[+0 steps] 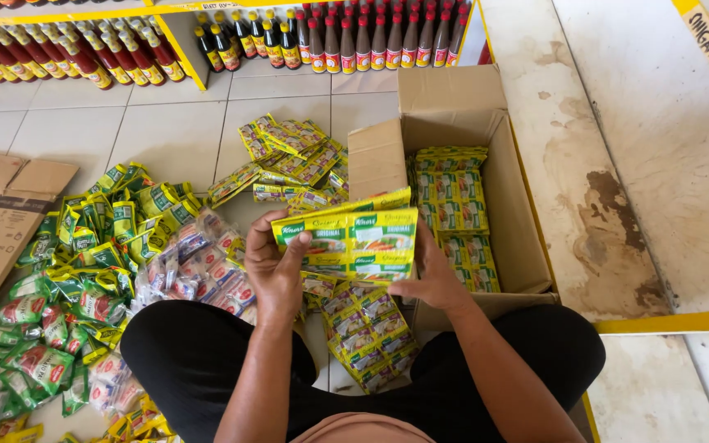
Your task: Packing several stacks of condiment sachets from the floor into a cardboard box while sitting down.
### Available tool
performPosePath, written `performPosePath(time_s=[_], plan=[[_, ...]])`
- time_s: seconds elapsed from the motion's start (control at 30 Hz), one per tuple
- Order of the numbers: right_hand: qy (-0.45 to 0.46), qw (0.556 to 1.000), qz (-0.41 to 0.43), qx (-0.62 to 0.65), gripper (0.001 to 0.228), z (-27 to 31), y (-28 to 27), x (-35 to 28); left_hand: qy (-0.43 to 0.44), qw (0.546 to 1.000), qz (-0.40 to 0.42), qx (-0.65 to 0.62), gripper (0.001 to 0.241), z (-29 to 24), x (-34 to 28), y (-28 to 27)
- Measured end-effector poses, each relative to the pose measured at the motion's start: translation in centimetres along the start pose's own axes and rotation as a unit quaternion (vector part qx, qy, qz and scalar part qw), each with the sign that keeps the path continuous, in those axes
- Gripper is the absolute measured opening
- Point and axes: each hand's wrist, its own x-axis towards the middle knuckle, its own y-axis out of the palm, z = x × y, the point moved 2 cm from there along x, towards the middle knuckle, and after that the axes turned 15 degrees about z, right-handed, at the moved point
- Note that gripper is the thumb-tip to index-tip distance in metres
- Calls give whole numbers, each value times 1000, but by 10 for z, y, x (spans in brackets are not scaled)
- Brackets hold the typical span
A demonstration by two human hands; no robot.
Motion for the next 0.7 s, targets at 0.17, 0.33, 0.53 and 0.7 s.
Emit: performPosePath(time_s=[0.17,0.33,0.53,0.7], plan=[[64,995,-65,-29,87,-18,-13,-3,-42,997,-56,-36,36,21,2,11],[54,990,-100,81,55,-11,-19,-4,-50,998,31,10,49,34,12,11],[18,975,-151,161,56,0,-25,-1,-210,971,111,-22,83,28,12,19],[-5,971,-175,164,54,-2,-29,-4,-219,961,166,41,53,64,-5,18]])
